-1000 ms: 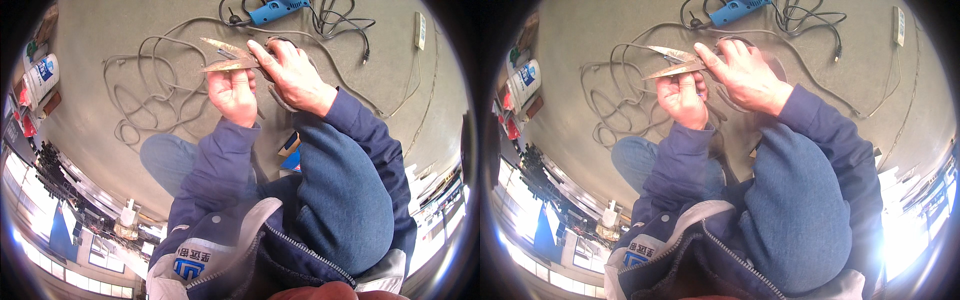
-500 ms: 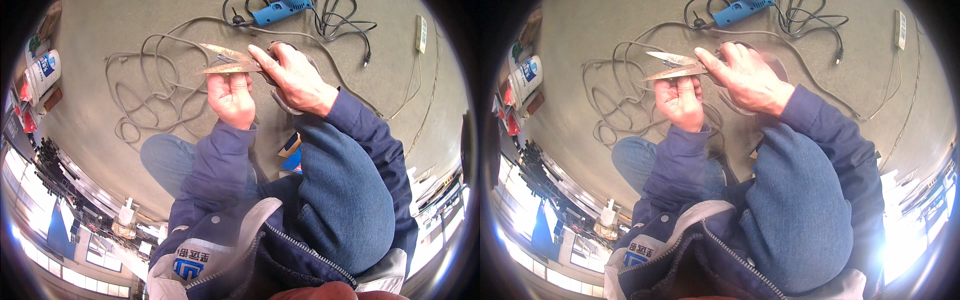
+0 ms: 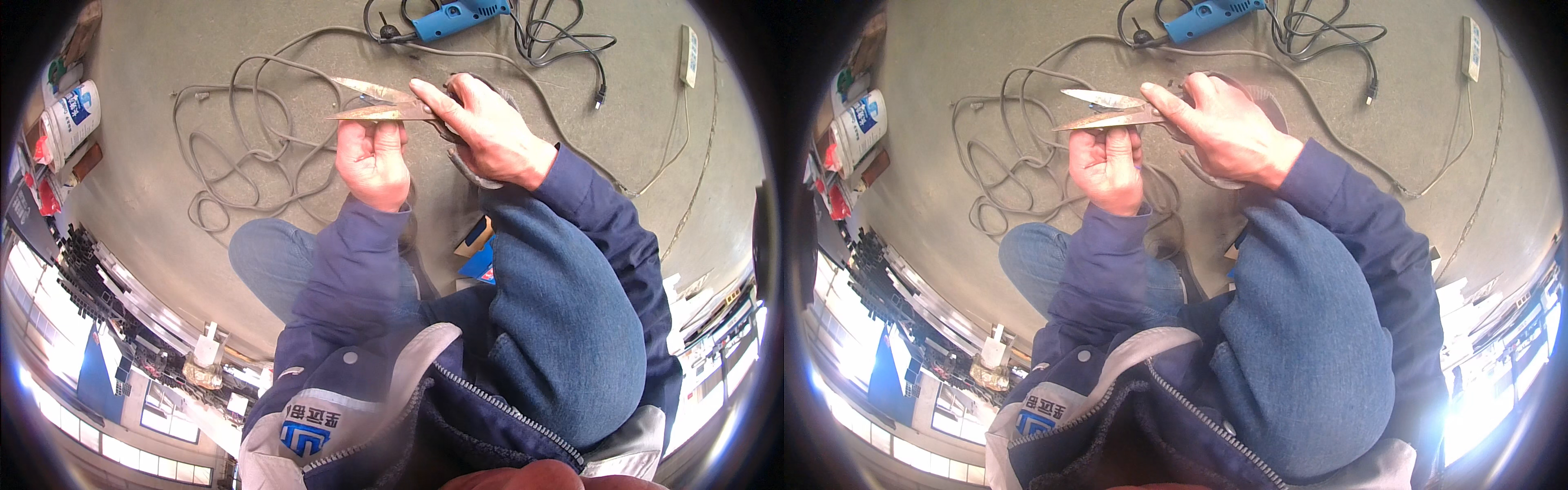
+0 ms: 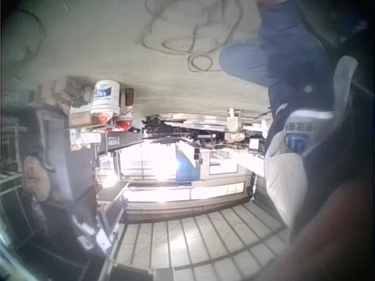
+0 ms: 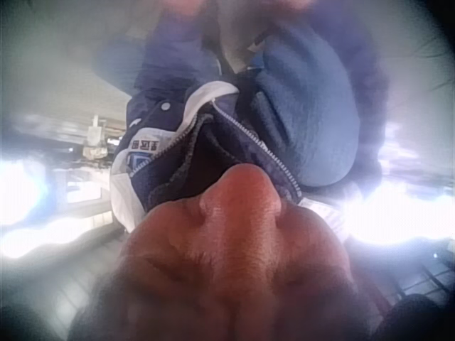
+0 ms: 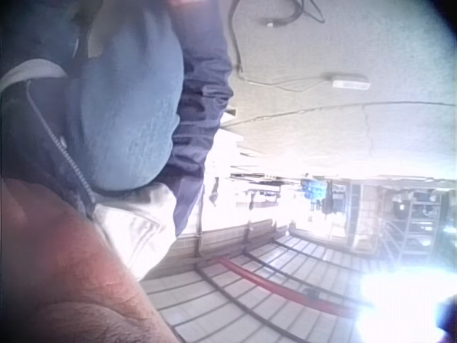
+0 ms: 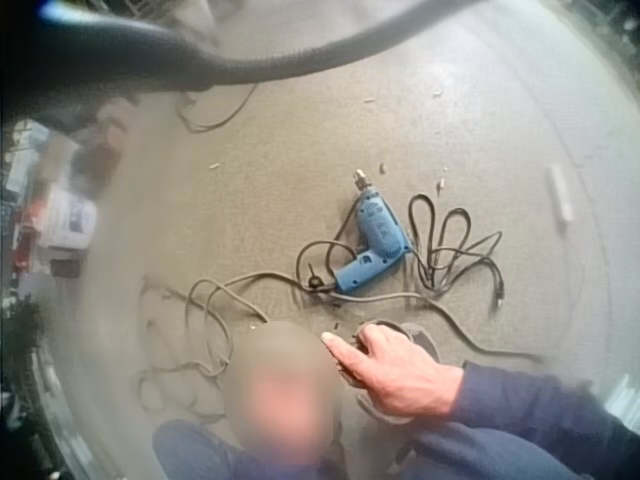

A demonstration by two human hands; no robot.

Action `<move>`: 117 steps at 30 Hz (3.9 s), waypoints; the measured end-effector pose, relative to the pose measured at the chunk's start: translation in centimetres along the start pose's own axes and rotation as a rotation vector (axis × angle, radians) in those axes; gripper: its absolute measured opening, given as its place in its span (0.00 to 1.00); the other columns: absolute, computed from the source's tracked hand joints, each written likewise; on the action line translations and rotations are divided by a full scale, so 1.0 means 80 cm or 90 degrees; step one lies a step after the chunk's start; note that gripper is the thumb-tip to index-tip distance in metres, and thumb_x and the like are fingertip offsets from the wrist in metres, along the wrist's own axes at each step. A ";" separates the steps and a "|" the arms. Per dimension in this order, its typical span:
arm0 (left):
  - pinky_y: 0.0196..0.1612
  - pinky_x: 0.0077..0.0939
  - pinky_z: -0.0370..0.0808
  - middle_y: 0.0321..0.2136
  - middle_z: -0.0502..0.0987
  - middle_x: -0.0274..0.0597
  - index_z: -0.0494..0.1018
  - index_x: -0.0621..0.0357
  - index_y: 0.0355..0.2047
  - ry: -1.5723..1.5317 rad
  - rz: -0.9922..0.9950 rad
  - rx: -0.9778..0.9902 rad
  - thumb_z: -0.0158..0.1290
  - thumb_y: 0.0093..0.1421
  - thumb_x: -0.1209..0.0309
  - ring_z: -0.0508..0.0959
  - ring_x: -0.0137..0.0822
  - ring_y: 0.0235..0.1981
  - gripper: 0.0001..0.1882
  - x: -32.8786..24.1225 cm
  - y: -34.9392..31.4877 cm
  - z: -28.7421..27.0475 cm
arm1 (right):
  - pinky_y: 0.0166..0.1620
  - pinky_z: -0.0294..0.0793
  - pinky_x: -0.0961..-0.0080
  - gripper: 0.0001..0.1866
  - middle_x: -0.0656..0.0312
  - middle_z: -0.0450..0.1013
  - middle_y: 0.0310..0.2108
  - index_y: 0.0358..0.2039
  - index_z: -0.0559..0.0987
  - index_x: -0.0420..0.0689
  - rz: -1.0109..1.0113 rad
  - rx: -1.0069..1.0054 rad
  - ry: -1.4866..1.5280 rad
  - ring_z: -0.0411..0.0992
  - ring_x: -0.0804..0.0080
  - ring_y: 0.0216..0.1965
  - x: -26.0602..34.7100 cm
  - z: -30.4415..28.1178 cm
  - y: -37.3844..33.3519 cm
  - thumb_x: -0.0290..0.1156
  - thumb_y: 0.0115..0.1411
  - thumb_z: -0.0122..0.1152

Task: The person strips the insulation from a gray electrical cable using shears, then twists the exposed wires. The person repeats the stripping and twisting process on a second section of the cable.

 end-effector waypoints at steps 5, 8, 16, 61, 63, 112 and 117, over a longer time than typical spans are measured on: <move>0.27 0.16 0.67 0.31 0.76 0.34 0.71 0.63 0.47 -0.013 -0.049 0.077 0.52 0.69 0.76 0.71 0.21 0.26 0.08 0.001 0.004 0.001 | 0.37 0.70 0.57 0.38 0.51 0.65 0.34 0.67 0.65 0.51 0.018 0.024 0.062 0.69 0.51 0.34 -0.007 0.001 -0.005 0.25 0.55 0.63; 0.26 0.16 0.66 0.29 0.76 0.35 0.70 0.63 0.46 -0.028 -0.104 0.129 0.52 0.68 0.75 0.70 0.21 0.24 0.08 0.002 0.007 0.000 | 0.39 0.70 0.59 0.39 0.52 0.66 0.35 0.68 0.65 0.51 0.045 0.061 0.166 0.69 0.52 0.35 -0.011 0.003 -0.011 0.22 0.54 0.61; 0.23 0.16 0.64 0.25 0.75 0.36 0.70 0.61 0.43 -0.074 -0.251 0.257 0.54 0.68 0.74 0.70 0.22 0.22 0.07 0.008 0.015 -0.006 | 0.44 0.68 0.71 0.36 0.58 0.70 0.36 0.66 0.69 0.47 0.124 0.143 0.568 0.67 0.68 0.37 -0.022 0.025 -0.028 0.21 0.53 0.56; 0.22 0.17 0.63 0.25 0.73 0.39 0.68 0.66 0.53 0.054 -0.256 0.213 0.54 0.70 0.65 0.68 0.24 0.21 0.19 -0.012 -0.027 -0.015 | 0.54 0.67 0.49 0.34 0.45 0.68 0.52 0.68 0.64 0.50 -0.040 0.002 -0.109 0.69 0.48 0.53 0.017 -0.008 -0.010 0.31 0.60 0.60; 0.22 0.17 0.63 0.25 0.74 0.39 0.69 0.67 0.54 0.067 -0.215 0.234 0.54 0.70 0.65 0.68 0.24 0.21 0.19 -0.017 -0.024 -0.013 | 0.53 0.68 0.52 0.35 0.45 0.68 0.52 0.68 0.64 0.49 -0.044 0.011 -0.090 0.70 0.47 0.52 0.018 -0.008 -0.011 0.30 0.60 0.59; 0.30 0.20 0.69 0.33 0.75 0.37 0.73 0.68 0.46 -0.133 0.204 0.036 0.50 0.72 0.63 0.72 0.26 0.30 0.17 -0.294 0.008 0.092 | 0.39 0.66 0.58 0.34 0.49 0.64 0.43 0.65 0.63 0.42 0.008 -0.068 -0.255 0.67 0.53 0.43 0.258 -0.278 0.037 0.31 0.58 0.59; 0.38 0.23 0.73 0.39 0.78 0.42 0.74 0.68 0.49 -0.069 0.291 -0.012 0.49 0.71 0.63 0.77 0.32 0.37 0.18 -0.365 -0.014 0.053 | 0.41 0.66 0.55 0.37 0.47 0.63 0.45 0.67 0.61 0.41 -0.029 -0.119 -0.224 0.66 0.51 0.45 0.342 -0.281 0.033 0.28 0.56 0.58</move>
Point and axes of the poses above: each hand's wrist, its own y-axis towards the middle knuckle, its own z-axis out of the palm, x = y × z, the point moved 9 cm from there along y, towards the middle knuckle
